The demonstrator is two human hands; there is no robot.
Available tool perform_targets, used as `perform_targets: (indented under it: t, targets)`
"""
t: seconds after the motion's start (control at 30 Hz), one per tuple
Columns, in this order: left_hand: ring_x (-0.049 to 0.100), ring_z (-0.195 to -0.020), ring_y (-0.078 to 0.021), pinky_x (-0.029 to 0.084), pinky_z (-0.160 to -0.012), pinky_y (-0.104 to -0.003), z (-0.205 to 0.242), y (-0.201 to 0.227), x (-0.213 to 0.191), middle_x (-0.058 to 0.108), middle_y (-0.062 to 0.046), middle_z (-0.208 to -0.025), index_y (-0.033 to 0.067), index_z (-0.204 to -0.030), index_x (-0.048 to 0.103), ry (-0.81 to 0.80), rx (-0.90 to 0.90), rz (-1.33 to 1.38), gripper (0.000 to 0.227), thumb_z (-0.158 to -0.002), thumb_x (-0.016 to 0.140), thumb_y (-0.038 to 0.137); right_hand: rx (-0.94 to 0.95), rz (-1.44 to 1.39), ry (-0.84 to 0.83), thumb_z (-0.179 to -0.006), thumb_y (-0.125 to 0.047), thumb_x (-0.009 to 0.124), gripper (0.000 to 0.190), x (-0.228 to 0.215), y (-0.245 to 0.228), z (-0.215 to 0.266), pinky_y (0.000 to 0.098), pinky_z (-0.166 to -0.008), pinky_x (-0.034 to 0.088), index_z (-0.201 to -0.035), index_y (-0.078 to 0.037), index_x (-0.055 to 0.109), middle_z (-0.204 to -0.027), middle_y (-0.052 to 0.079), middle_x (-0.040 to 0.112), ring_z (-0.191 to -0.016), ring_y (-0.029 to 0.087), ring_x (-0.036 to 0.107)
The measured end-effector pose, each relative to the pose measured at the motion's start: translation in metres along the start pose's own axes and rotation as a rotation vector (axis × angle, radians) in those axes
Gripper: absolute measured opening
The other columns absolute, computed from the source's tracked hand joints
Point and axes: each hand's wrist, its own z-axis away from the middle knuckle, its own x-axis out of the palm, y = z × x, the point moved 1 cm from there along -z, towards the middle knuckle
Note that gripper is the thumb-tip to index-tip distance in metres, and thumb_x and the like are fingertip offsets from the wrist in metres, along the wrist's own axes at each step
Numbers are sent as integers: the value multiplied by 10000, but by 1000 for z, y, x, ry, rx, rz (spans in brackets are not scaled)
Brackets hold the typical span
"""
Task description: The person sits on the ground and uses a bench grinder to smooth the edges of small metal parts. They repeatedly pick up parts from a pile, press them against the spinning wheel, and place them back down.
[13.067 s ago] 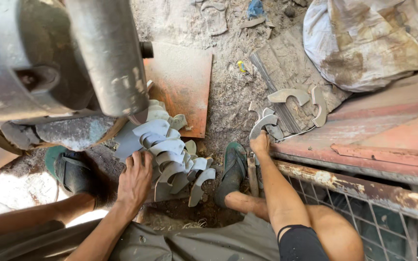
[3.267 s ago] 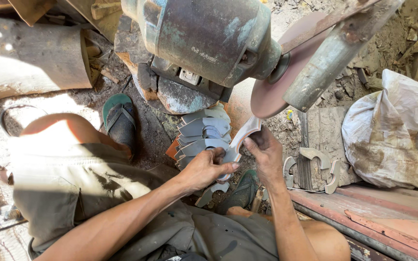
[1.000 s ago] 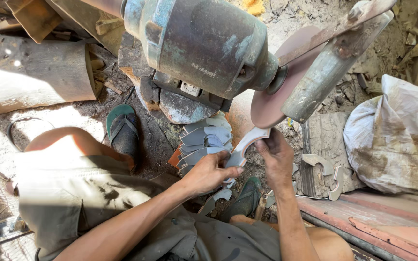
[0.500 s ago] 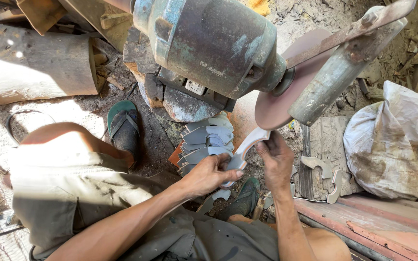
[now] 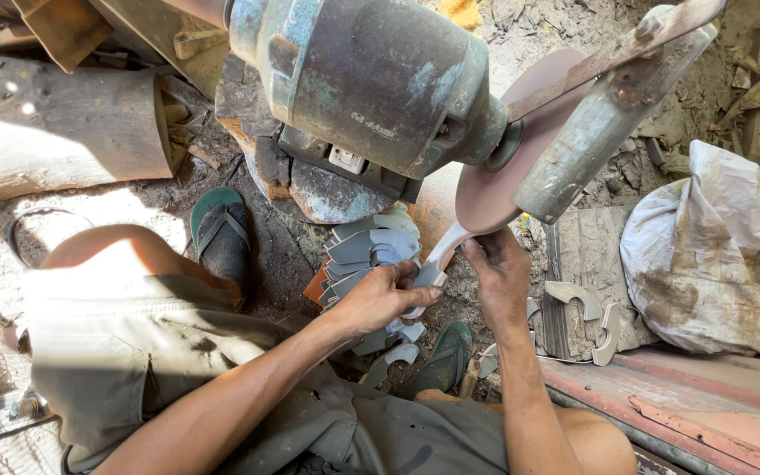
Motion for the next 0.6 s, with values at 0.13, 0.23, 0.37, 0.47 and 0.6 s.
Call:
perform_targets:
  t: [0.13,0.23,0.37,0.47,0.6]
  targets:
    - [641,-772,-135,533,-674,-293,4,-7,-3,724,-157,-989,-170,-1404,458,0,-4,64,827,-842,775,348,132,142,17,-945,-188,696,393,5,2,2,337,-987,601,-1275,16,628,-1159,167,750,-1089,226,729]
    - [638,-759,-149,543,-688,-294,17,-14,-7,736,-179,-1004,-163,-1380,523,-60,4,16,798,-842,753,380,103,106,-24,-940,-165,697,483,9,6,14,342,-1030,560,-1364,25,565,-1259,182,704,-1181,239,682]
    - [698,-801,-177,567,-731,-310,33,-19,-11,753,-222,-999,-135,-1429,442,-12,-66,-177,888,-812,771,412,32,-29,-85,-939,-126,715,571,12,13,30,366,-1066,539,-1432,64,499,-1369,208,642,-1271,260,632]
    - [707,-844,-222,560,-777,-333,38,-17,-9,753,-259,-1008,-122,-1434,464,-2,-76,-245,894,-806,765,439,84,-62,-40,-934,-123,719,575,10,10,35,365,-1054,559,-1432,72,507,-1344,209,662,-1235,263,658]
    - [764,-975,-262,575,-888,-354,31,-10,-8,720,-253,-1133,-124,-1427,441,15,-39,-259,901,-816,766,453,55,-26,-45,-948,-149,698,558,8,-2,30,384,-1044,554,-1424,73,508,-1334,215,656,-1224,268,650]
